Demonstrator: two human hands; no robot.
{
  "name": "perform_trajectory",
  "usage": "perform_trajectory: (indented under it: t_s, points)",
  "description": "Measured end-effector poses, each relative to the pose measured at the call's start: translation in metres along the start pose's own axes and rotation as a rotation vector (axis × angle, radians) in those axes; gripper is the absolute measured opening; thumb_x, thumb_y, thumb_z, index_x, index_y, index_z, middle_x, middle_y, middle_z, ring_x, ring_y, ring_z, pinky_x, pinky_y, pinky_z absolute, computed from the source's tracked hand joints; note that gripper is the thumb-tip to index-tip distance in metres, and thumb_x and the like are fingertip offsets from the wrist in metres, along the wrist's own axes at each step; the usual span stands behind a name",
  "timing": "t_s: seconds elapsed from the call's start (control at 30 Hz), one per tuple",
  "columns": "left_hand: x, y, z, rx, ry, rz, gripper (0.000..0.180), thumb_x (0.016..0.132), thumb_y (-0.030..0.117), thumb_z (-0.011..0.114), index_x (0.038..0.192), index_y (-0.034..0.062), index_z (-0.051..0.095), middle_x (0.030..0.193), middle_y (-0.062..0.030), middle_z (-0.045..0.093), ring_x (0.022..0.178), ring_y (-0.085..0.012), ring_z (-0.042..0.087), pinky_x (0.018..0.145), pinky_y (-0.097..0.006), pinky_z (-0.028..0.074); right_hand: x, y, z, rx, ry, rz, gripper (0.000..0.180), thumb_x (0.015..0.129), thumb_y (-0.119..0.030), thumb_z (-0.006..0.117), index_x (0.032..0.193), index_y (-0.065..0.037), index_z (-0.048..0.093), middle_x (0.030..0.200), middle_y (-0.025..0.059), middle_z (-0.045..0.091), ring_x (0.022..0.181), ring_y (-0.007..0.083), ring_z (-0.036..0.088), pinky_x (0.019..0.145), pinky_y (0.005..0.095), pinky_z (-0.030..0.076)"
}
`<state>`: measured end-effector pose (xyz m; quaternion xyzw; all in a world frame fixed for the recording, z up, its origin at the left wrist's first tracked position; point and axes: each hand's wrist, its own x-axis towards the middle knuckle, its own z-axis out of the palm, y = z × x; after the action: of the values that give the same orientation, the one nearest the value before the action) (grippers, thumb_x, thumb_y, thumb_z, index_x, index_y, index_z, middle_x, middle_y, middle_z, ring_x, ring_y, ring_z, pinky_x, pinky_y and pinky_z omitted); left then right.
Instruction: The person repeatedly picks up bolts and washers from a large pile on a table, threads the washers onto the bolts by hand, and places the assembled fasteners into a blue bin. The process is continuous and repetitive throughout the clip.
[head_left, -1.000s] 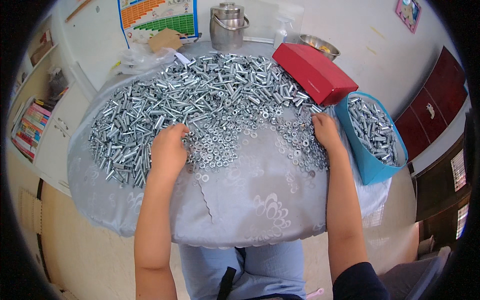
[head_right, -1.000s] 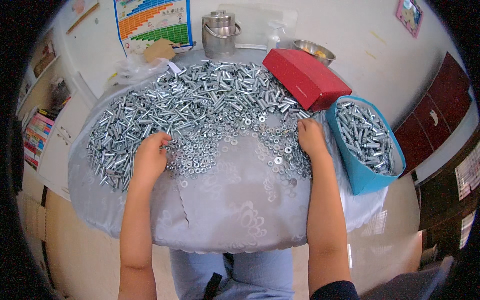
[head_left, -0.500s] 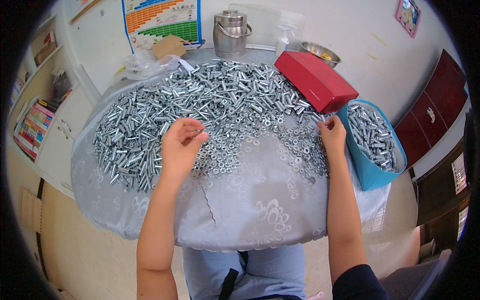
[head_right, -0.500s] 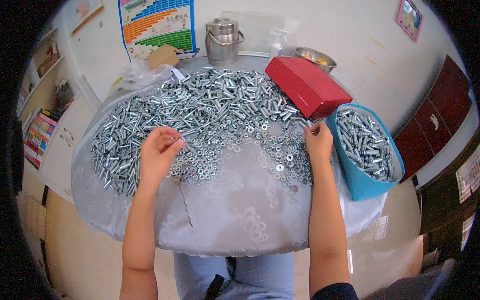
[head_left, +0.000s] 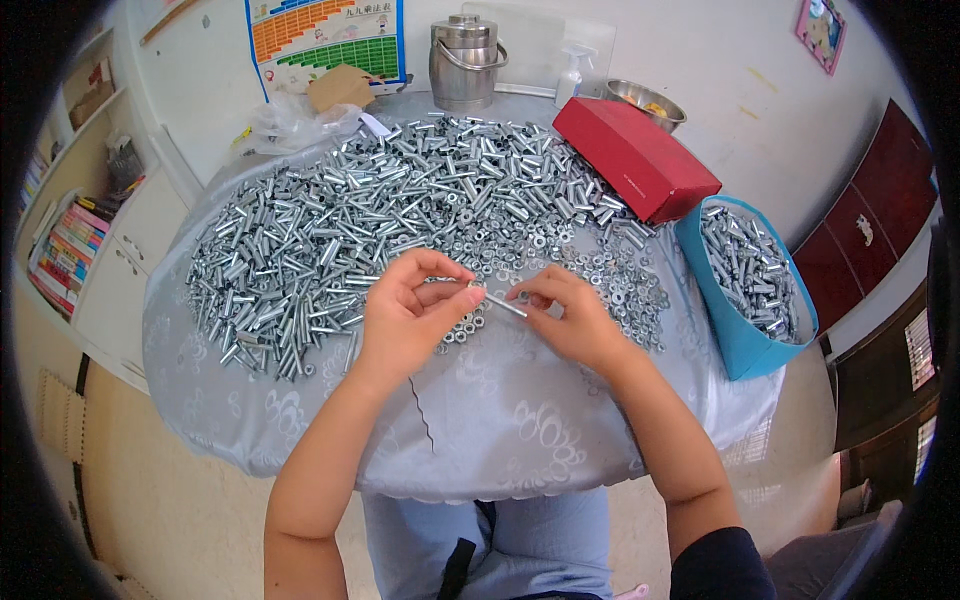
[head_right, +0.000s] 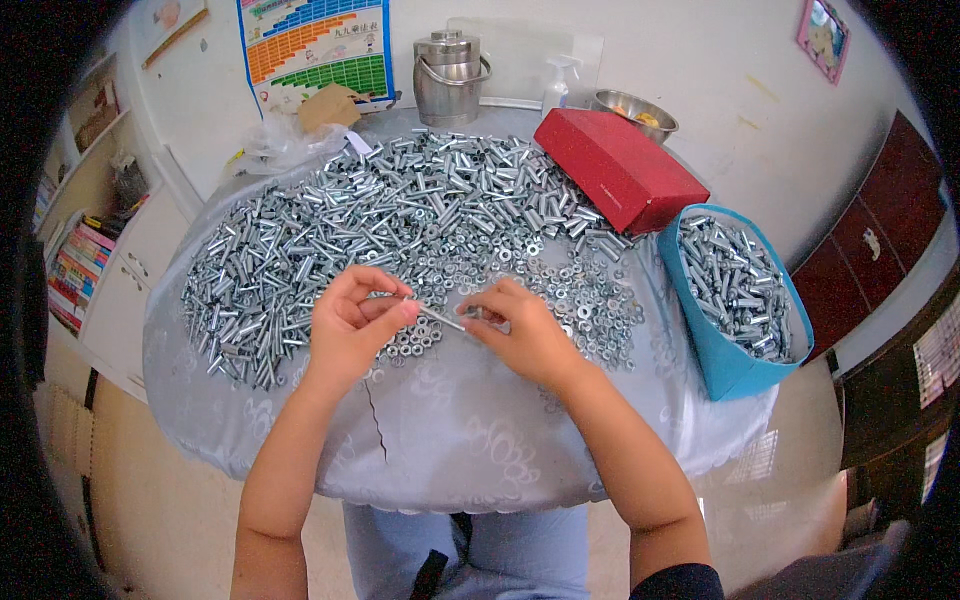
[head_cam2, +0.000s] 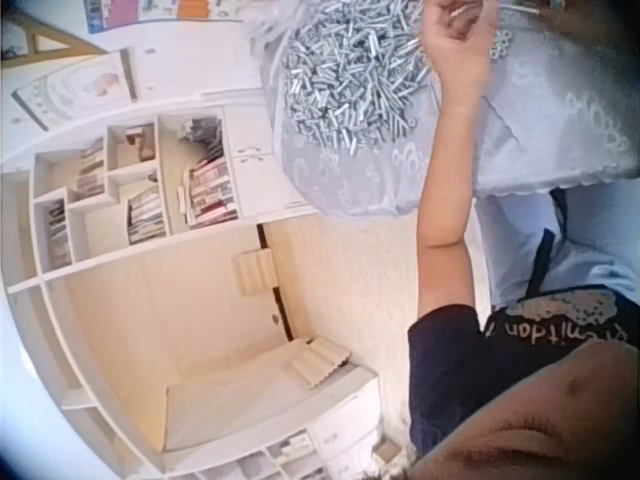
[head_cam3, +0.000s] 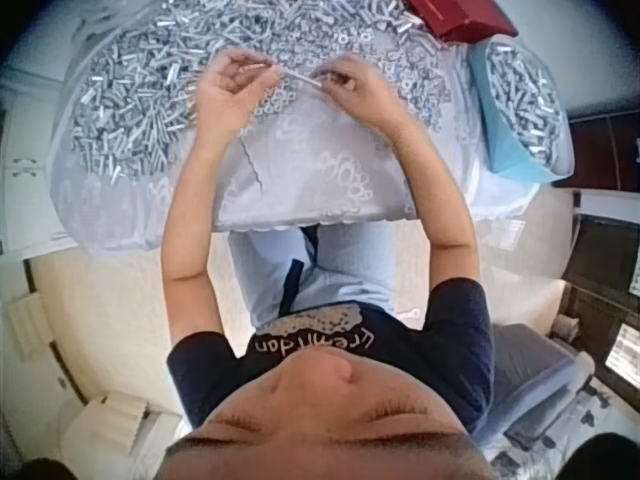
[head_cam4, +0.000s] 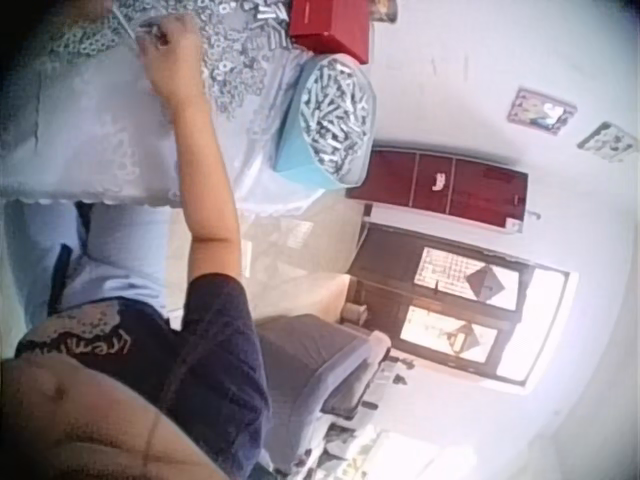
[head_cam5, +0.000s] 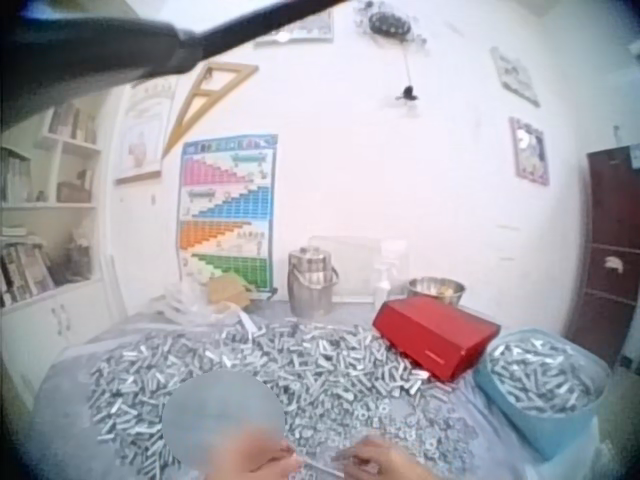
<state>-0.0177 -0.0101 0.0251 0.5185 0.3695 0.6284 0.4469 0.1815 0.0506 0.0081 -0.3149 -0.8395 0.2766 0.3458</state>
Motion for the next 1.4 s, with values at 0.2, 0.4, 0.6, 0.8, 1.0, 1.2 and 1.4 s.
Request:
perform_trajectory:
  t_s: [0.2,0.4,0.6,0.8,1.0,1.2,1.4]
  points:
    - [-0.002,-0.005,0.006,0.169,0.006,0.144,0.025,0.074,-0.008,0.062,0.093,0.0009,0.048,0.092,-0.0085,0.057,0.085,-0.0134,0.06,0.073,-0.023,0.049,0.0,-0.002,0.001,-0.129,-0.025,-0.138,0.021,0.076,-0.019,0.065,0.089,-0.003,0.062,0.084,0.0128,0.058,0.077,0.0275,0.057,0.068,0.0349,0.046]
    - [0.0,-0.007,0.005,0.214,0.044,0.124,0.025,0.075,-0.007,0.063,0.094,0.0009,0.048,0.09,-0.0068,0.056,0.082,-0.0117,0.059,0.072,-0.022,0.048,-0.003,-0.012,-0.005,-0.04,-0.138,0.091,0.028,0.075,-0.02,0.069,0.092,0.001,0.061,0.069,0.0098,0.059,0.061,0.0174,0.056,0.058,0.0281,0.046]
    - [0.001,-0.012,0.005,0.258,0.038,0.136,0.024,0.076,-0.005,0.062,0.095,0.0026,0.049,0.089,-0.0047,0.056,0.083,-0.0105,0.058,0.072,-0.022,0.047,-0.005,-0.011,-0.003,-0.035,-0.128,0.03,0.03,0.074,-0.021,0.069,0.093,0.001,0.061,0.066,0.0086,0.057,0.057,0.0148,0.052,0.054,0.0272,0.043]
    - [0.0,-0.013,0.005,0.244,0.026,0.049,0.024,0.077,0.001,0.065,0.095,0.0026,0.049,0.088,-0.0049,0.057,0.082,-0.0104,0.059,0.072,-0.022,0.047,-0.004,-0.008,-0.002,-0.064,-0.104,0.017,0.029,0.073,-0.02,0.07,0.092,0.0,0.062,0.069,0.009,0.059,0.058,0.0153,0.053,0.056,0.0266,0.044]
    - [0.003,-0.019,0.001,0.207,-0.033,-0.111,0.03,0.073,0.0,0.068,0.096,0.004,0.05,0.083,-0.0036,0.057,0.076,-0.0082,0.057,0.064,-0.02,0.045,-0.003,-0.01,-0.002,0.012,-0.049,0.03,0.026,0.074,-0.015,0.068,0.095,-0.002,0.061,0.08,0.0112,0.062,0.066,0.0187,0.057,0.061,0.0286,0.046]
    - [0.004,-0.026,-0.004,0.224,-0.121,-0.191,0.029,0.073,0.003,0.069,0.095,0.0032,0.051,0.075,-0.0018,0.059,0.07,-0.0067,0.056,0.061,-0.019,0.044,-0.001,-0.006,0.004,0.223,0.064,0.019,0.025,0.071,-0.009,0.069,0.094,-0.003,0.062,0.083,0.0053,0.061,0.069,0.0118,0.055,0.063,0.025,0.046]
    - [0.003,-0.026,-0.005,0.05,-0.247,-0.262,0.023,0.077,0.005,0.067,0.095,0.0015,0.052,0.076,-0.004,0.06,0.07,-0.0079,0.057,0.063,-0.02,0.045,-0.004,-0.013,-0.001,0.453,-0.119,0.161,0.023,0.073,-0.003,0.069,0.094,0.0,0.06,0.094,0.0055,0.059,0.086,0.0117,0.056,0.074,0.0247,0.045]
